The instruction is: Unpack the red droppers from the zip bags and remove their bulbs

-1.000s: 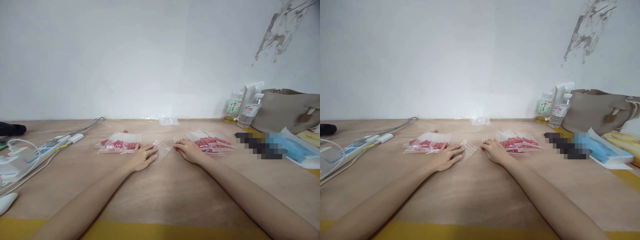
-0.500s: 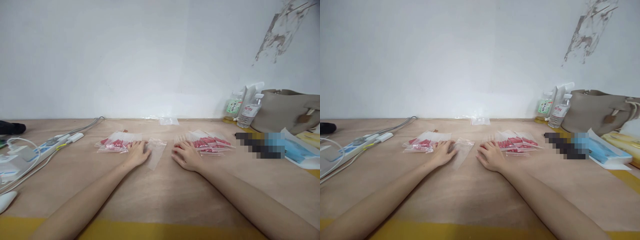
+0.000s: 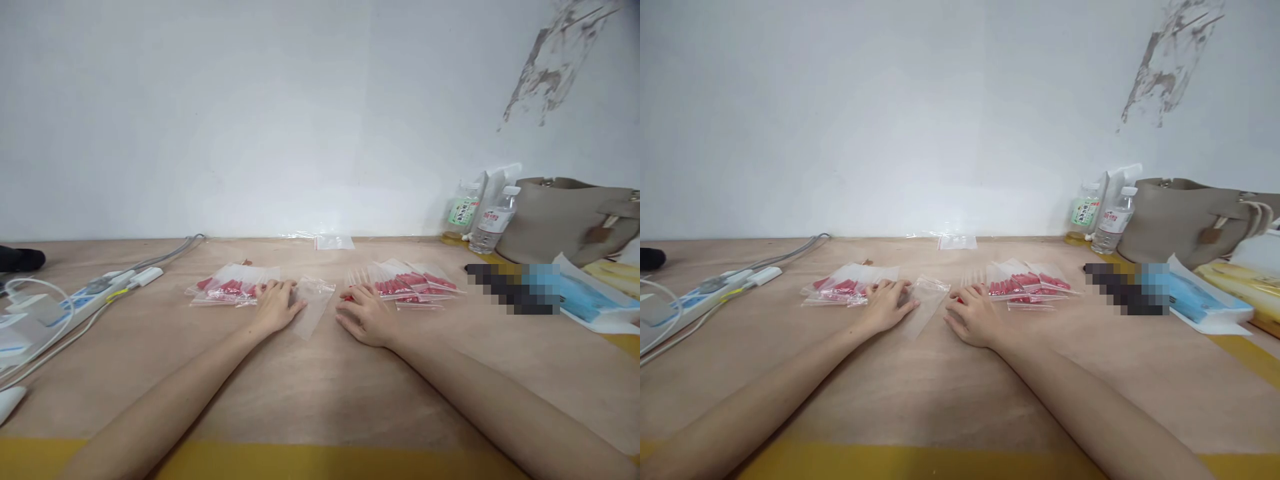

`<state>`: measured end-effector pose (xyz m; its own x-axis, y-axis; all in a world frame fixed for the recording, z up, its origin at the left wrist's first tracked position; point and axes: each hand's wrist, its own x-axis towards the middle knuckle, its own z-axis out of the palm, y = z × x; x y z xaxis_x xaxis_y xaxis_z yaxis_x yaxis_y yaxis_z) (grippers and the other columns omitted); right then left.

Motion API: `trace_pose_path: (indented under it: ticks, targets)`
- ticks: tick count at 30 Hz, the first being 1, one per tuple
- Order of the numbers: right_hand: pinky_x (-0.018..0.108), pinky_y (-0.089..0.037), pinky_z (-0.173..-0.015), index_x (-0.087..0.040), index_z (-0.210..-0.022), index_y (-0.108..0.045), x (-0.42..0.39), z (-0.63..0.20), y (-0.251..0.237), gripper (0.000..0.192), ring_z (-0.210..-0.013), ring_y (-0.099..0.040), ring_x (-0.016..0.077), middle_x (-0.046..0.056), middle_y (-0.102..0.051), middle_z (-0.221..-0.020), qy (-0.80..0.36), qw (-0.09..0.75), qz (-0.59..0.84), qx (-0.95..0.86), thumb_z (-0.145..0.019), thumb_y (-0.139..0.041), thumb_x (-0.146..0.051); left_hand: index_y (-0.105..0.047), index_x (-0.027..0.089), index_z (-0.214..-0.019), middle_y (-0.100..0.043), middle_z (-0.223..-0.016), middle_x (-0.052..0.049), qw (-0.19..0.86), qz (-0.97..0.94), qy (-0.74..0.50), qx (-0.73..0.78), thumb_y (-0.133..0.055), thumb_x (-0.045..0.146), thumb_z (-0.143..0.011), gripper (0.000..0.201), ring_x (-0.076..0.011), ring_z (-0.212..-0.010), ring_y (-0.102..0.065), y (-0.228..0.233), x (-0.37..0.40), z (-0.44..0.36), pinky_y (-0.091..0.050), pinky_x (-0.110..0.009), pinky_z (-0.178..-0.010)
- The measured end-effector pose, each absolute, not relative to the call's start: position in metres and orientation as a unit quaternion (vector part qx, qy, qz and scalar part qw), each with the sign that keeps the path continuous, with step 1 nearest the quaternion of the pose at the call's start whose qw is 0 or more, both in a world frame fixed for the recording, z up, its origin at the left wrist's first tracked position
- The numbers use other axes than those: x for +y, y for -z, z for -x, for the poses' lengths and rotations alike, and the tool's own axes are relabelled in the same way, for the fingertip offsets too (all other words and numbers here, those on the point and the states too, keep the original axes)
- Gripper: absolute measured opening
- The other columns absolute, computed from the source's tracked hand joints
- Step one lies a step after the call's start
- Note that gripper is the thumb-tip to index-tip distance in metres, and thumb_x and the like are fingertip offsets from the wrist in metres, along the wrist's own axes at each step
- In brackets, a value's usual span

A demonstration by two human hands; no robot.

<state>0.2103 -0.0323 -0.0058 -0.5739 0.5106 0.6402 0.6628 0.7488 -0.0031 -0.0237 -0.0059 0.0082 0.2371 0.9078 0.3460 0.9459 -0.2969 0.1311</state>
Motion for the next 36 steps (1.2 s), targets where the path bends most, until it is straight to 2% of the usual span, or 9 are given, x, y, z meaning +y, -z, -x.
trace_pose_path:
  ticks: [5, 8, 10, 17, 19, 22, 25, 28, 36]
  targets:
    - [0.040, -0.030, -0.085, -0.019, -0.088, -0.062, -0.033, -0.210, 0.005, 0.019, -0.088, -0.048, 0.0185, 0.008, -0.056, -0.097, 0.121, 0.313, 0.334, -0.881, -0.081, -0.048, -0.030, -0.046, 0.021, -0.098, -0.062, -0.079, -0.001, 0.004, 0.790, 0.206, -0.577, -0.051, 0.033, -0.078, 0.024, -0.0218, -0.085, -0.054, -0.009, -0.004, 0.022, -0.029, -0.039, -0.083]
    - [0.039, -0.030, -0.085, -0.019, -0.086, -0.062, -0.033, -0.210, 0.004, 0.018, -0.086, -0.049, 0.0173, 0.008, -0.056, -0.097, 0.123, 0.319, 0.326, -0.881, -0.081, -0.048, -0.029, -0.043, 0.022, -0.101, -0.060, -0.085, -0.002, 0.029, 0.762, 0.247, -0.598, -0.045, 0.029, -0.081, 0.022, -0.0184, -0.075, -0.056, -0.023, 0.003, 0.034, -0.036, -0.029, -0.068]
    - [0.038, -0.030, -0.085, -0.018, -0.085, -0.061, -0.033, -0.210, 0.004, 0.017, -0.085, -0.049, 0.0168, 0.008, -0.056, -0.096, 0.124, 0.322, 0.322, -0.881, -0.081, -0.048, -0.028, -0.043, 0.023, -0.101, -0.058, -0.093, -0.003, 0.073, 0.718, 0.262, -0.640, -0.043, 0.029, -0.081, 0.021, -0.0183, -0.074, -0.056, -0.036, 0.012, 0.053, -0.037, -0.028, -0.064]
    - [0.039, -0.030, -0.085, -0.019, -0.084, -0.061, -0.032, -0.210, 0.004, 0.017, -0.087, -0.049, 0.0176, 0.008, -0.056, -0.098, 0.123, 0.317, 0.327, -0.882, -0.081, -0.047, -0.028, -0.050, 0.018, -0.101, -0.053, -0.105, -0.015, 0.187, 0.614, 0.188, -0.743, -0.050, 0.034, -0.075, 0.031, -0.0341, -0.099, -0.048, -0.048, 0.032, 0.126, -0.034, -0.048, -0.080]
    - [0.038, -0.030, -0.084, -0.019, -0.084, -0.061, -0.032, -0.210, 0.006, 0.017, -0.087, -0.049, 0.0174, 0.008, -0.056, -0.098, 0.122, 0.318, 0.326, -0.882, -0.081, -0.047, -0.028, -0.053, 0.019, -0.097, -0.050, -0.110, -0.013, 0.208, 0.664, 0.196, -0.691, -0.050, 0.036, -0.075, 0.028, -0.0324, -0.105, -0.043, -0.050, 0.029, 0.127, -0.032, -0.047, -0.085]
    - [0.037, -0.031, -0.083, -0.019, -0.085, -0.062, -0.031, -0.210, 0.007, 0.018, -0.086, -0.049, 0.0170, 0.008, -0.056, -0.097, 0.119, 0.318, 0.324, -0.883, -0.082, -0.046, -0.028, -0.057, 0.022, -0.088, -0.051, -0.109, -0.006, 0.150, 0.831, 0.146, -0.515, -0.051, 0.037, -0.073, 0.022, -0.0237, -0.104, -0.045, -0.059, 0.019, 0.113, -0.030, -0.038, -0.093]
    - [0.038, -0.030, -0.084, -0.019, -0.085, -0.062, -0.032, -0.211, 0.007, 0.018, -0.087, -0.049, 0.0171, 0.008, -0.056, -0.098, 0.120, 0.316, 0.326, -0.883, -0.082, -0.046, -0.027, -0.060, 0.023, -0.085, -0.054, -0.104, -0.005, 0.136, 0.909, 0.053, -0.390, -0.056, 0.029, -0.065, 0.021, -0.0242, -0.102, -0.046, -0.061, 0.007, 0.096, -0.025, -0.039, -0.097]
    - [0.038, -0.030, -0.084, -0.019, -0.084, -0.062, -0.032, -0.211, 0.006, 0.018, -0.087, -0.049, 0.0173, 0.008, -0.056, -0.097, 0.122, 0.314, 0.326, -0.883, -0.082, -0.046, -0.027, -0.061, 0.022, -0.088, -0.057, -0.098, -0.008, 0.166, 0.907, 0.047, -0.383, -0.053, 0.018, -0.063, 0.026, -0.0259, -0.100, -0.047, -0.052, 0.001, 0.090, -0.025, -0.042, -0.097]
    - [0.037, -0.030, -0.082, -0.019, -0.081, -0.062, -0.032, -0.211, 0.005, 0.016, -0.083, -0.049, 0.0165, 0.007, -0.057, -0.093, 0.123, 0.321, 0.320, -0.883, -0.081, -0.047, -0.025, -0.056, 0.017, -0.086, -0.058, -0.090, -0.010, 0.155, 0.884, 0.104, -0.429, -0.031, 0.020, -0.087, 0.026, -0.0215, -0.090, -0.052, -0.022, 0.006, 0.080, -0.036, -0.037, -0.087]
